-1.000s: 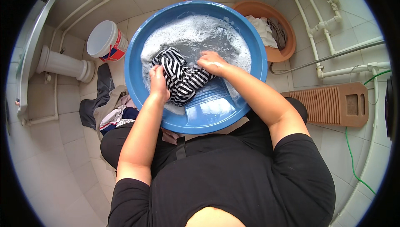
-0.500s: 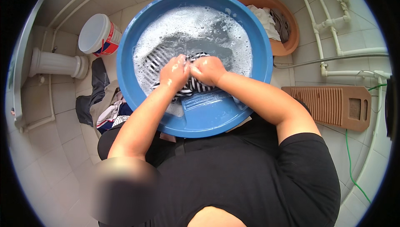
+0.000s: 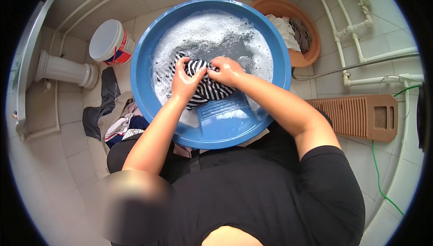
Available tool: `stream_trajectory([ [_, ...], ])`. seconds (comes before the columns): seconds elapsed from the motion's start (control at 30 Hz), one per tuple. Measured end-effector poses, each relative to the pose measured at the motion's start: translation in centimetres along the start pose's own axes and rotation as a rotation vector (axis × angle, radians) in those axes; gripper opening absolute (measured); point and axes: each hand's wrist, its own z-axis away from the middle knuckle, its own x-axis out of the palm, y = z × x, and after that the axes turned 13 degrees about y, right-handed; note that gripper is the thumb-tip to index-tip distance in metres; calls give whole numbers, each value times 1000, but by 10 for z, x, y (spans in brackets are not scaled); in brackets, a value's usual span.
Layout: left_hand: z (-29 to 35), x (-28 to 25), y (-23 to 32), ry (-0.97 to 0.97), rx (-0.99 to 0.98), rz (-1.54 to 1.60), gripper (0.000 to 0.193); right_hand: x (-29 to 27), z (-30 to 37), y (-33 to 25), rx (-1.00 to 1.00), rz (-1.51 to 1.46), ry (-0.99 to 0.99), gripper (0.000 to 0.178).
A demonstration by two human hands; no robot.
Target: The person washes clothes by hand in a blue basin filled with soapy water. They scrub a brown garment and then a black-and-white striped shirt, repeatedly rubbing the fabric against the basin's built-in washboard and wringing out the water.
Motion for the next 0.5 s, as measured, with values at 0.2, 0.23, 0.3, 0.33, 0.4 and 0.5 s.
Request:
stream_trajectory([
  [0.2, 59, -20, 38, -33, 346, -199, 49, -45, 63, -13, -156, -164, 230, 28],
  [0.23, 62, -18, 34, -38, 402, -205, 44, -46, 71, -21, -124, -165, 243, 30],
  [0.3, 65, -14, 31, -113, 428, -297, 41, -31, 76, -19, -275, -27, 334, 31],
  [0.33, 65, -9, 27, -86, 505, -365, 39, -26, 76, -20, -266, 103, 280, 29],
  [0.4, 50, 7, 16, -100, 471, -367, 35, -18, 62, -17, -221, 187, 136, 28],
  [0.5, 20, 25, -6, -89, 420, -432, 30, -6, 25, -2, -268, 192, 73, 23],
])
